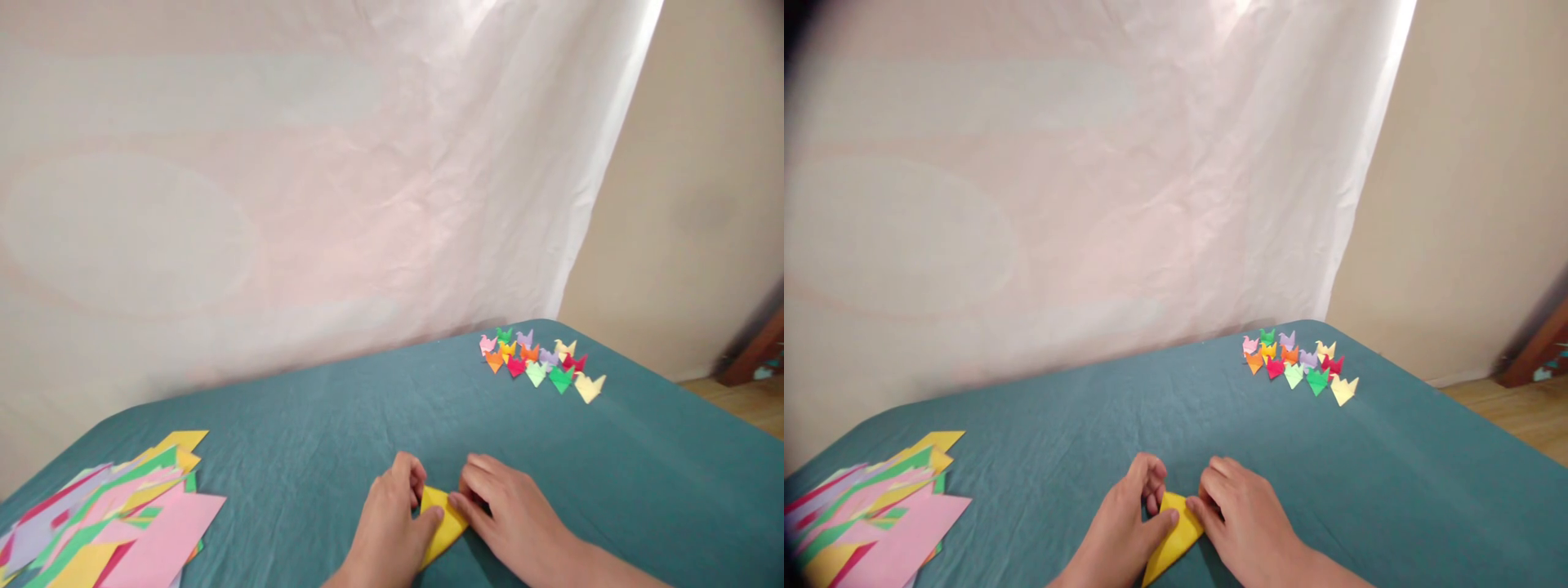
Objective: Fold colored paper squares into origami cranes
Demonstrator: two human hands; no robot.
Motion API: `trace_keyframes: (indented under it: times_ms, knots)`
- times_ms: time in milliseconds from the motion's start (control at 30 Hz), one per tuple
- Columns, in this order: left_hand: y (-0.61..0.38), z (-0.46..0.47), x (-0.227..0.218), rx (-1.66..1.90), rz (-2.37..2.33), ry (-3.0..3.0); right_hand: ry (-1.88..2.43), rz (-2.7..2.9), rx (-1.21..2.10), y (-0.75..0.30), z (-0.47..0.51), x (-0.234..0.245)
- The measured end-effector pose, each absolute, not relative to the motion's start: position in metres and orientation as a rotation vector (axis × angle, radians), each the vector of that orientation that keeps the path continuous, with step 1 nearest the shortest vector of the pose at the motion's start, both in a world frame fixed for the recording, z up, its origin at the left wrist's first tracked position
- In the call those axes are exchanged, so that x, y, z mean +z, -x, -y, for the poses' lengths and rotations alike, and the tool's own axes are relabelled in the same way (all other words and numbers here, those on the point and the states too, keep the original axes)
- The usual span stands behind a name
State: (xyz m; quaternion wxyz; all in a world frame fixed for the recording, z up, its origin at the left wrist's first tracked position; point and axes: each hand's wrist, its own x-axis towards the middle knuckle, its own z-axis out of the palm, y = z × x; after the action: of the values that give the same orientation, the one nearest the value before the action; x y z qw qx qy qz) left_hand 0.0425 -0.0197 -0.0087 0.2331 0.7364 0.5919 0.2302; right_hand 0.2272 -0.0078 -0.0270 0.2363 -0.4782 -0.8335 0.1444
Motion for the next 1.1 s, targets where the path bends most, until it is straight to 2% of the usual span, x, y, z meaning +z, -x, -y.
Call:
trace_keyframes:
  times_ms: [467,600,700,833,1100]
  knots:
    - [-0.044,0.029,-0.016,0.79,-1.328,-1.915,1.312,2.162,0.714,-0.227,0.014,-0.024]
    - [-0.042,0.026,-0.008,0.895,-1.155,-1.693,1.262,2.074,0.878,-0.222,0.008,-0.015]
    - [-0.036,0.02,-0.002,0.798,-0.944,-1.445,1.127,2.024,1.018,-0.214,0.002,-0.001]
    - [-0.027,0.013,0.002,0.735,-0.937,-1.242,1.03,2.015,0.958,-0.198,-0.006,0.004]
    - [-0.021,0.012,-0.008,0.719,-0.964,-1.115,0.987,1.993,0.691,-0.191,-0.007,-0.022]
